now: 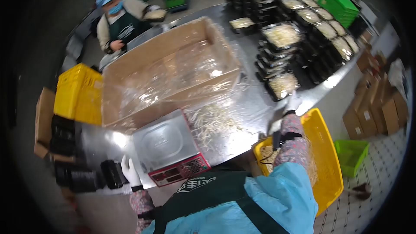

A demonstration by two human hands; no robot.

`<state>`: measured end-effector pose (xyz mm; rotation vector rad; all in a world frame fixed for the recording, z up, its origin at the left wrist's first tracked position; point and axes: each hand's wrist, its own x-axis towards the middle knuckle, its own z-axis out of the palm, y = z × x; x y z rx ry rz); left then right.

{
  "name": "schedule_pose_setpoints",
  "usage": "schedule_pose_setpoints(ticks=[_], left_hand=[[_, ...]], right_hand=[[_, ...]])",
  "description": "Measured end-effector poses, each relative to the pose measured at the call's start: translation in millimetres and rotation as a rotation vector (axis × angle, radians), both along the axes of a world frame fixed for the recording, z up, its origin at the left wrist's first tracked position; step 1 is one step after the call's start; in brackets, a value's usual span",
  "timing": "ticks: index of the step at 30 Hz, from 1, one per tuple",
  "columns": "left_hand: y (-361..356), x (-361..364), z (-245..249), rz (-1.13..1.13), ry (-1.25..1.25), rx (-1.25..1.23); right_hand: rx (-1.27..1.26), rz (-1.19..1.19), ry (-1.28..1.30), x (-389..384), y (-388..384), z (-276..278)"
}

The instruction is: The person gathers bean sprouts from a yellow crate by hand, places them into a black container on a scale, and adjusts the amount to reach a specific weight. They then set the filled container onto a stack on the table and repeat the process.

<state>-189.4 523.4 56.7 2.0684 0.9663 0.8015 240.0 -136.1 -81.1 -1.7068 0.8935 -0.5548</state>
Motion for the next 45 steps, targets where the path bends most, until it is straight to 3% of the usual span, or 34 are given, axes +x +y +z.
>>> schedule_pose_setpoints(ticks=[3, 4, 5, 6, 7, 8, 10, 11, 13, 16, 19, 20, 21, 22, 25, 28, 30, 31, 32, 34, 37, 39, 41, 42, 43, 45], left_hand=[[69.7, -49.4, -3.8, 0.335, 0.34, 0.461], [78.8, -59.0, 10.6, 0.44, 0.454, 0.47], [90.3, -68.2, 20.4, 0.533, 0.619, 0.431], [105.6, -83.2, 8.4, 0.594, 0.688, 0.467], [121.1, -96.3, -8.1, 0.638, 0.75, 0.496], [131.4, -106.8, -15.1, 0.57, 0.807, 0.412], [149.5, -123.2, -38.3, 0.452, 0.85, 0.145], [159.2, -130.1, -55.3, 0.404, 0.833, -0.035], [167.1, -140.8, -81.3, 0.35, 0.787, 0.055], [156.2, -138.5, -61.7, 0.446, 0.542, 0.103], [160.4, -142.6, -25.9, 0.507, 0.443, 0.118], [169.2, -144.5, -25.0, 0.5, 0.298, 0.176], [180.6, -143.8, -21.6, 0.47, 0.166, 0.134], [175.0, -124.2, -4.3, 0.433, -0.007, 0.219], [154.7, -49.7, 39.1, 0.27, -0.228, -0.097], [87.6, 61.3, 62.3, -0.108, -0.277, 0.034], [14.1, 127.5, 74.4, -0.482, -0.249, -0.193], [-19.1, 145.4, 72.4, -0.653, -0.075, -0.008], [-54.6, 166.3, 65.0, -0.877, -0.088, -0.027], [-125.2, 194.0, 56.7, -1.214, -0.021, 0.209], [-194.5, 226.0, 3.6, -1.457, 0.076, 0.5], [-210.0, 248.2, -47.6, -1.478, 0.143, 0.586], [-211.4, 263.6, -68.7, -1.469, 0.37, 0.687], [-216.3, 268.3, -65.5, -1.435, 0.536, 0.675], [-221.5, 267.7, -54.5, -1.463, 0.511, 0.694], [-248.5, 250.3, -27.7, -1.433, 0.16, 0.867]], right_hand=[[-0.474, 0.115, -0.027, 26.1, -57.1, -51.0], [-0.504, 0.143, 0.053, 31.0, -63.5, -43.2], [-0.472, 0.103, -0.164, 12.1, -21.0, -4.6], [-0.673, 0.106, -0.085, 7.4, -6.6, 16.5], [-0.538, 0.186, -0.194, -0.2, 13.2, 34.4], [-0.234, 0.296, -0.294, -3.7, 28.9, 45.1], [-0.18, 0.37, -0.403, -11.2, 73.4, 63.0], [-0.15, 0.43, -0.398, -23.7, 95.1, 77.7], [-0.001, 0.543, -0.393, -49.4, 145.6, 100.7], [0.118, 0.733, -0.377, -87.7, 203.5, 122.0], [-0.192, 0.939, -0.33, -126.3, 243.4, 127.5], [-0.205, 1.029, -0.261, -147.5, 258.8, 137.1], [-0.019, 1.084, -0.231, -160.9, 270.1, 123.6], [-0.148, 1.198, -0.213, -180.4, 281.1, 122.2], [-0.274, 1.538, -0.181, -225.0, 303.6, 132.2], [-0.232, 1.539, -0.069, -256.7, 304.7, 120.5], [-0.244, 1.514, -0.026, -272.3, 295.7, 120.3], [-0.235, 1.48, 0.014, -286.8, 288.4, 116.9], [-0.25, 1.424, 0.015, -302.0, 282.1, 121.5], [-0.303, 1.354, 0.027, -327.9, 264.7, 117.9], [-0.302, 1.275, 0.088, -372.1, 231.2, 144.6], [-0.278, 1.162, 0.103, -402.9, 201.7, 142.1], [-0.113, 1.0, 0.192, -434.6, 161.1, 162.8], [-0.193, 0.857, 0.097, -453.7, 136.1, 156.6], [-0.168, 0.691, 0.073, -473.5, 109.1, 159.1], [-0.072, 0.321, 0.075, -513.9, 50.9, 163.1]])
